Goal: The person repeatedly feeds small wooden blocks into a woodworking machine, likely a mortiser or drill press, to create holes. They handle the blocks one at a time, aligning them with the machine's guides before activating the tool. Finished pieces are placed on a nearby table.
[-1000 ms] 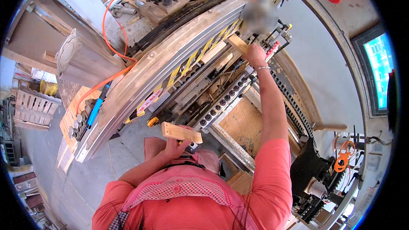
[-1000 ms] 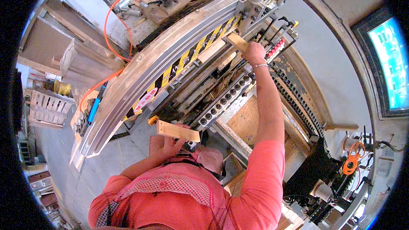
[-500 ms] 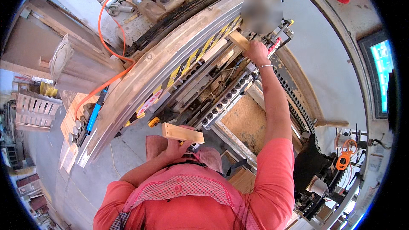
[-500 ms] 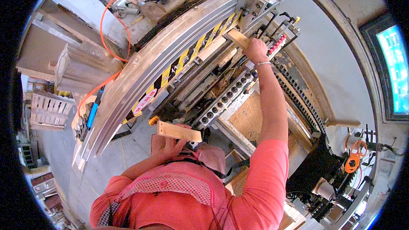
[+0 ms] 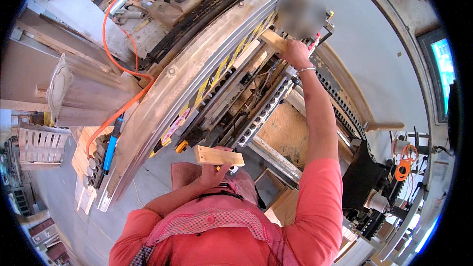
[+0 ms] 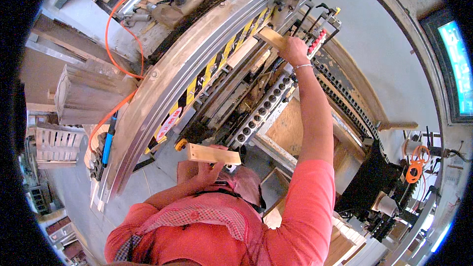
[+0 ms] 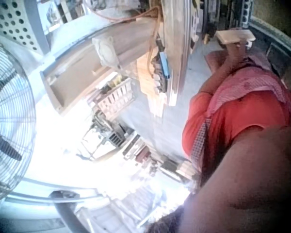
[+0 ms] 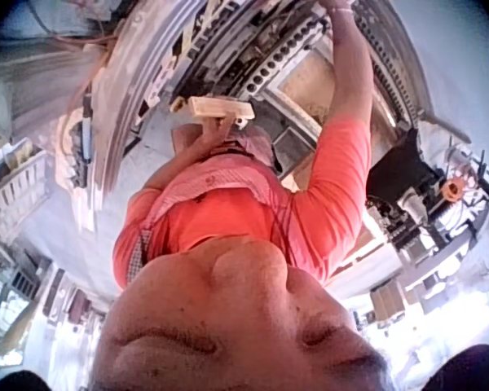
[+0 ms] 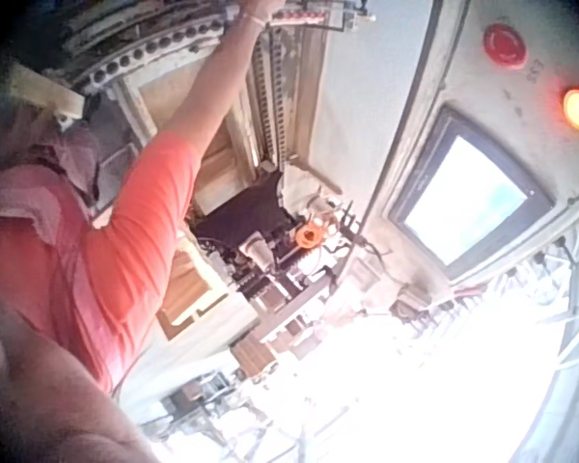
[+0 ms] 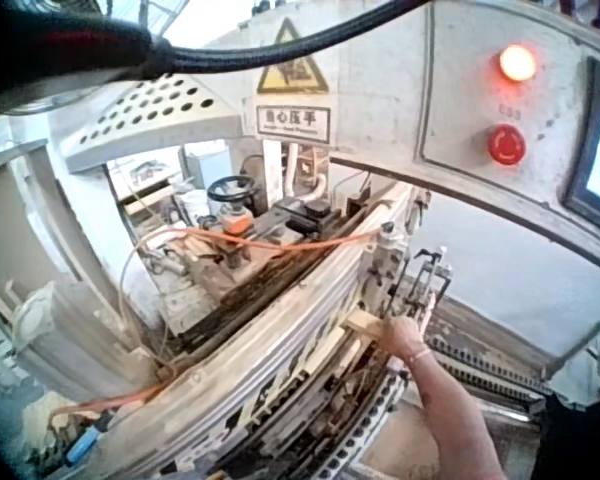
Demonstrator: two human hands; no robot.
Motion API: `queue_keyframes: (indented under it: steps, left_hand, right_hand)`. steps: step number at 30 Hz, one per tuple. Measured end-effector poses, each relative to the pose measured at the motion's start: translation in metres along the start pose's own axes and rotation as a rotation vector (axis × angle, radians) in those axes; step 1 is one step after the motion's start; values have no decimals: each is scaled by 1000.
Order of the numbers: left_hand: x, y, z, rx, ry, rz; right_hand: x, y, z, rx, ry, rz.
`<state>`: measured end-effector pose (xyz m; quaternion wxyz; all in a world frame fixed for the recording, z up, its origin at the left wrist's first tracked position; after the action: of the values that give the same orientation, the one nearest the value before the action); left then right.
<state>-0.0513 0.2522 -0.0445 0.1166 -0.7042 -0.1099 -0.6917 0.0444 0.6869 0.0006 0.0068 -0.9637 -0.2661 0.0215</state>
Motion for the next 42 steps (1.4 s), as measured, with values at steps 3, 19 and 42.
queue_keyframes:
  steps: [3,19,42]
  left_hand:
    - [1,0,1,-6,-8,12]
    - [42,-11,2,-127,-316,-77]
    - [40,-12,4,-65,-237,-99]
  right_hand:
    - [2,-1,1,-26,3,16]
    - [-1,2,0,-10,-77,-23]
    - [-10,-14,-3,-4,-63,-106]
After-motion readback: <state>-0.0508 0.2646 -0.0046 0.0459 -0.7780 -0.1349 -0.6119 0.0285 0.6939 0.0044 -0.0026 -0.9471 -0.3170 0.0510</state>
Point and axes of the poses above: each hand's wrist, its own y-axis away from the middle knuckle, its own z-axis out of the palm, x = y × z, the point moved 5 cm from there along -y, towards the middle knuckle, and after that the axes turned 1 degree about y, right-handed, at the moved point
